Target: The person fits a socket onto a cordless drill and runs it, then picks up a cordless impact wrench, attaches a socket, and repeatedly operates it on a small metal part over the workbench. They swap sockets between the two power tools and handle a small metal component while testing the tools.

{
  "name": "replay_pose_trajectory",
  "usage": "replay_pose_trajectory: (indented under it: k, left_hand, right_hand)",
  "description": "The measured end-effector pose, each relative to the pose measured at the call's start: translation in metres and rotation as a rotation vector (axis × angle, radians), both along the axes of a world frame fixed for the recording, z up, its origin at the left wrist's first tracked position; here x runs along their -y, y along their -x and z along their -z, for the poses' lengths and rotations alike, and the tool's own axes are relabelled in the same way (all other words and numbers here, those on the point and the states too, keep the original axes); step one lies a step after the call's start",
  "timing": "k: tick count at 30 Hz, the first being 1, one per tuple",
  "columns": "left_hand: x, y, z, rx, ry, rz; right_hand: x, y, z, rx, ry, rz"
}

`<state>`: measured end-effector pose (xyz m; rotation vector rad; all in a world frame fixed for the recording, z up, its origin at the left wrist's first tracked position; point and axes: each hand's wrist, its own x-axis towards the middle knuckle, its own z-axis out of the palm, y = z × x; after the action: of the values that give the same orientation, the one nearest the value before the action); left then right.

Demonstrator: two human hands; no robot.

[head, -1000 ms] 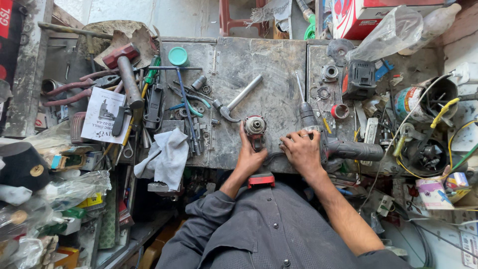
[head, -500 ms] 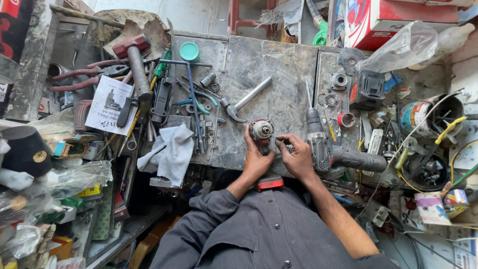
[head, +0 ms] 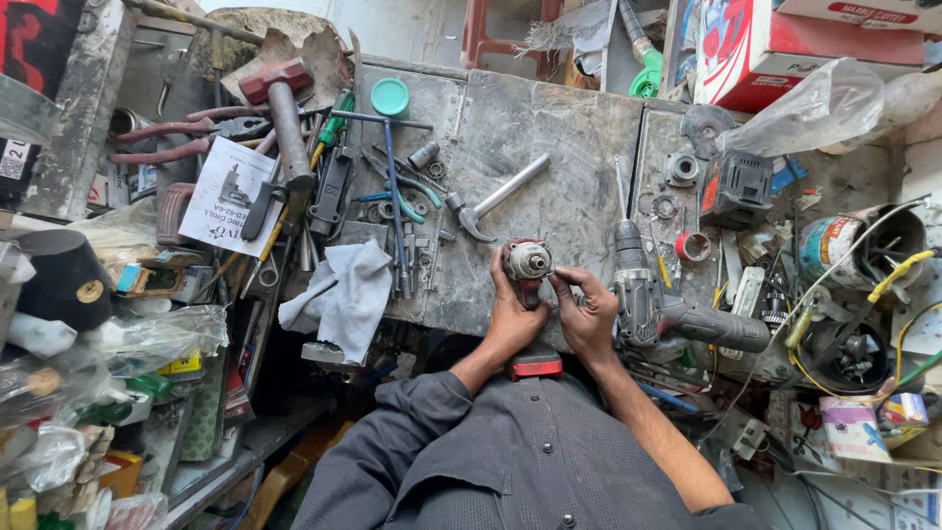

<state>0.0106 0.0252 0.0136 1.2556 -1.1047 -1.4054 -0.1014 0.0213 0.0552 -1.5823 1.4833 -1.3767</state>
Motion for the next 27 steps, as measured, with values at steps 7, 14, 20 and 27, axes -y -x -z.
replay_pose_trajectory:
  k: [7,14,20,27]
  left_hand:
    - [0.001,0.002,0.004,0.022,0.028,-0.007]
    - [0.000,0.001,0.003,0.020,0.050,-0.014]
    - [0.001,0.001,0.004,0.019,0.036,-0.010]
    - [0.000,0.002,0.004,0.004,0.027,-0.003]
  right_hand:
    - [0.001,0.001,-0.001,-0.256,0.224,-0.039]
    - [0.000,0.009,-0.003,-0.444,0.309,-0.117]
    - [0.001,0.009,0.001,-0.406,0.262,-0.106]
    - [-0.005,0.020,0.002,-0.477,0.204,-0.192]
